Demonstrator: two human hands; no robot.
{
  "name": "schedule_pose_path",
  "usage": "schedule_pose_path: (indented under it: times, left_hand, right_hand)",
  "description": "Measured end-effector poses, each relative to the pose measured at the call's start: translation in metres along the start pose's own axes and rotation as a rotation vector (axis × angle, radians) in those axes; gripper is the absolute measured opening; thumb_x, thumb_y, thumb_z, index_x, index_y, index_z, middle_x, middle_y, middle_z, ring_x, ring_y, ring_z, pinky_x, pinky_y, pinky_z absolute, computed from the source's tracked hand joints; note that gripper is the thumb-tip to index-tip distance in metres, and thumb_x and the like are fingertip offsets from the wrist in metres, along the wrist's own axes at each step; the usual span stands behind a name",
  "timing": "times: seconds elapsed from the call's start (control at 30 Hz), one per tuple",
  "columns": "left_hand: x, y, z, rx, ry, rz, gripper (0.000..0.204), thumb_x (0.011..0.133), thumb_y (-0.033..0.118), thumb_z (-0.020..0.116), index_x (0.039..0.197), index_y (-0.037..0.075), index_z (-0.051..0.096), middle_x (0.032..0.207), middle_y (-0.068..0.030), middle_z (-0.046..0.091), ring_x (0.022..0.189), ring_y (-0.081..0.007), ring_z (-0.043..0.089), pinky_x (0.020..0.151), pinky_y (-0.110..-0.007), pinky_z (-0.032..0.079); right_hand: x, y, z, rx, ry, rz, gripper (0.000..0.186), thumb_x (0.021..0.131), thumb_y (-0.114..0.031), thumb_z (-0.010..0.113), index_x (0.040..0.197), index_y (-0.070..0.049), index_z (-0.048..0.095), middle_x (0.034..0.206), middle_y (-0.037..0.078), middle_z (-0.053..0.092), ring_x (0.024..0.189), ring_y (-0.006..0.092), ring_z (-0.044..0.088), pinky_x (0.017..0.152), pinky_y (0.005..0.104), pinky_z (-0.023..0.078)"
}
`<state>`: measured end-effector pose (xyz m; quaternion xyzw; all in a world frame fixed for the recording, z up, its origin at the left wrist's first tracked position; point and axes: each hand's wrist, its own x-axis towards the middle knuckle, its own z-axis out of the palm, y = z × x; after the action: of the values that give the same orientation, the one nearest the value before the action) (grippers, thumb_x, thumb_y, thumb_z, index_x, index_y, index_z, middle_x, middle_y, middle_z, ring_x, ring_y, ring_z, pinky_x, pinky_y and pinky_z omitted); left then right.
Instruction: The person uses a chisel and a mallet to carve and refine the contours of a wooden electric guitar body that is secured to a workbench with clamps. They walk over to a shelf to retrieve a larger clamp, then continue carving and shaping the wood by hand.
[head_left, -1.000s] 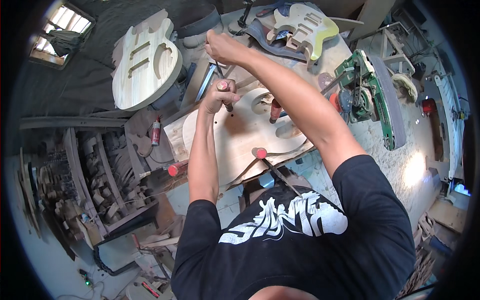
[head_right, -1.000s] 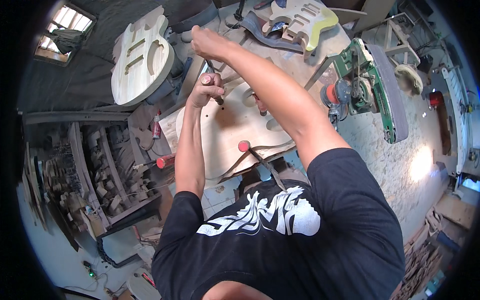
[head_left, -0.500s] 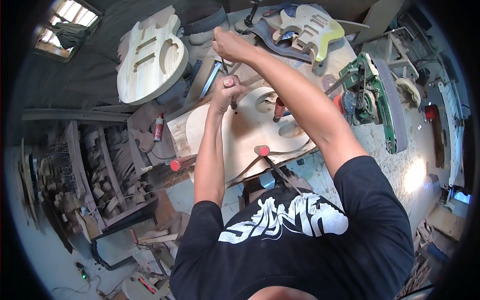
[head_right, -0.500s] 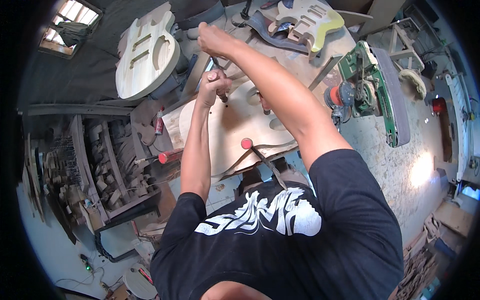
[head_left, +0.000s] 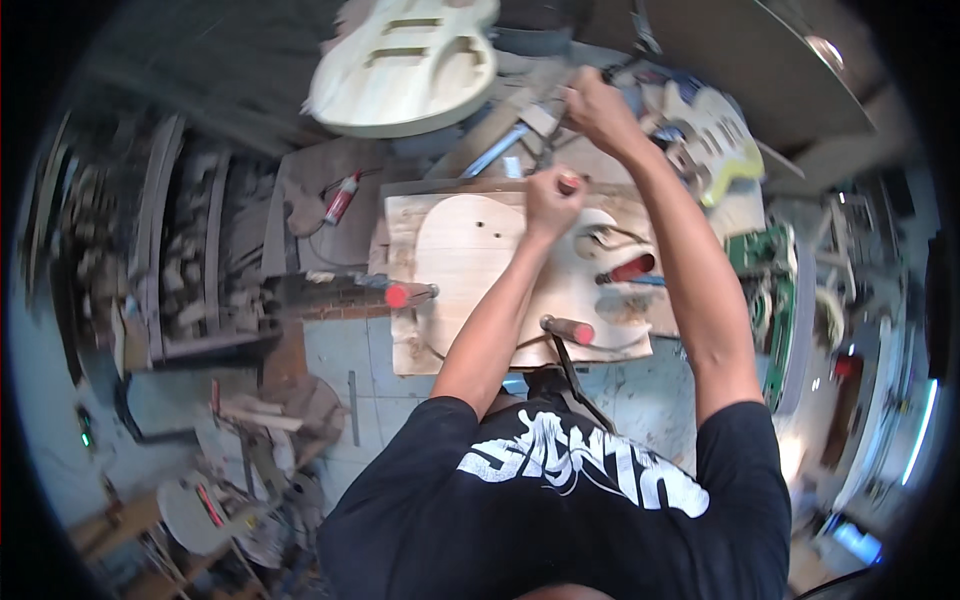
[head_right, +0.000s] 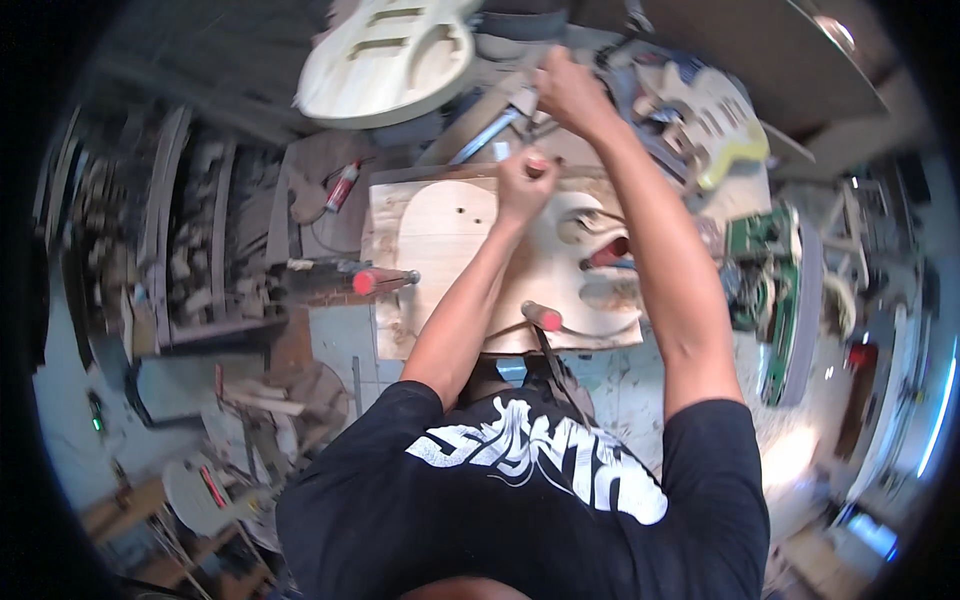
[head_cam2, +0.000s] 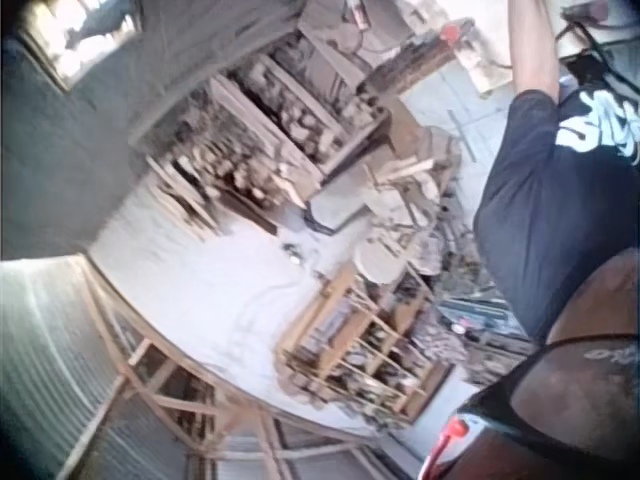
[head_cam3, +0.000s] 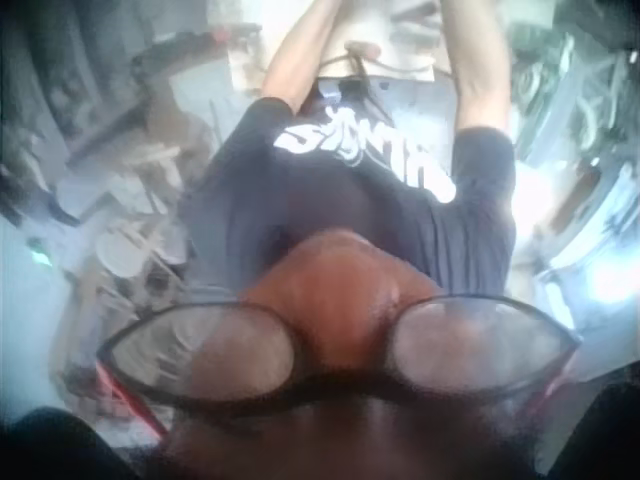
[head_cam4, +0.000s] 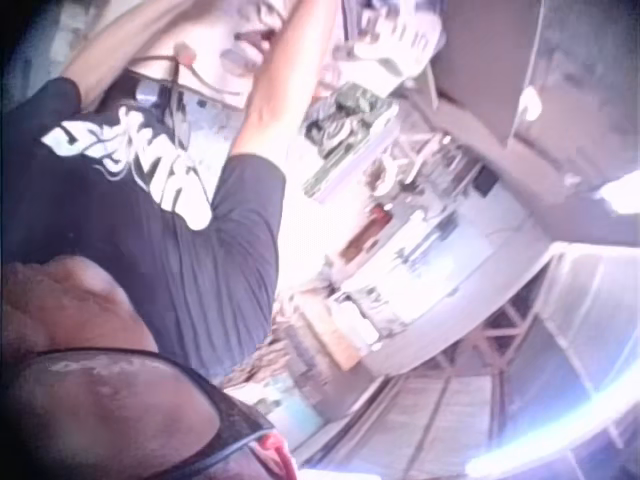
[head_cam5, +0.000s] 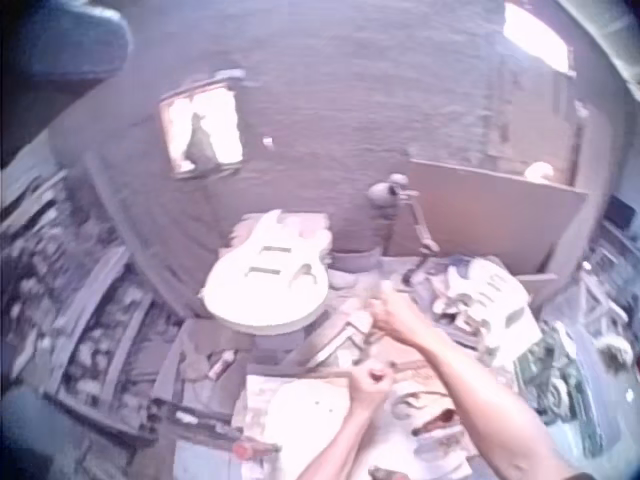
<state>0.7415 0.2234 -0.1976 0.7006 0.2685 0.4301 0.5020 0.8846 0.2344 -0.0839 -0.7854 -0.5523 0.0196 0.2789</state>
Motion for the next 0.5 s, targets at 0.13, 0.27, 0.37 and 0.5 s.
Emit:
schedule_pose_path:
  times: [0.13,0.27,0.37,0.5]
  left_hand:
    - [0.013,0.006,-0.013,-0.113,-0.251,-0.013,0.02,0.072,0.016,0.074,0.068,0.0,0.063,0.061,-0.016,0.062,0.053,-0.0239,0.059,0.055,-0.037,0.046]
    - [0.021,-0.001,-0.021,-0.163,-0.457,-0.041,0.023,0.069,0.02,0.077,0.066,0.001,0.064,0.063,-0.0163,0.064,0.055,-0.0253,0.06,0.057,-0.038,0.046]
    - [0.016,0.008,-0.012,-0.188,-0.322,-0.01,0.025,0.071,0.022,0.078,0.072,0.001,0.065,0.061,-0.0135,0.063,0.056,-0.0271,0.062,0.06,-0.039,0.05]
    - [-0.012,0.025,-0.026,-0.047,-0.125,-0.088,0.035,0.078,0.023,0.076,0.102,0.0,0.065,0.083,-0.0153,0.067,0.079,-0.0317,0.069,0.077,-0.04,0.055]
  right_hand:
    - [-0.004,0.005,-0.007,0.234,-0.091,0.142,0.034,0.099,-0.029,0.051,0.111,0.003,0.053,0.09,0.029,0.068,0.088,0.0431,0.07,0.079,0.0488,0.054]
    - [0.0,-0.001,-0.001,0.274,-0.097,0.174,0.03,0.102,-0.023,0.053,0.114,0.004,0.051,0.093,0.021,0.069,0.08,0.0279,0.074,0.068,0.0373,0.059]
    - [0.0,-0.003,-0.008,0.332,-0.139,0.239,0.028,0.103,-0.023,0.053,0.114,0.003,0.051,0.095,0.015,0.066,0.077,0.0237,0.073,0.066,0.0335,0.06]
    - [-0.001,-0.013,-0.012,0.422,-0.172,0.312,0.029,0.104,-0.025,0.054,0.118,0.0,0.049,0.094,0.009,0.06,0.074,0.0177,0.071,0.064,0.0288,0.059]
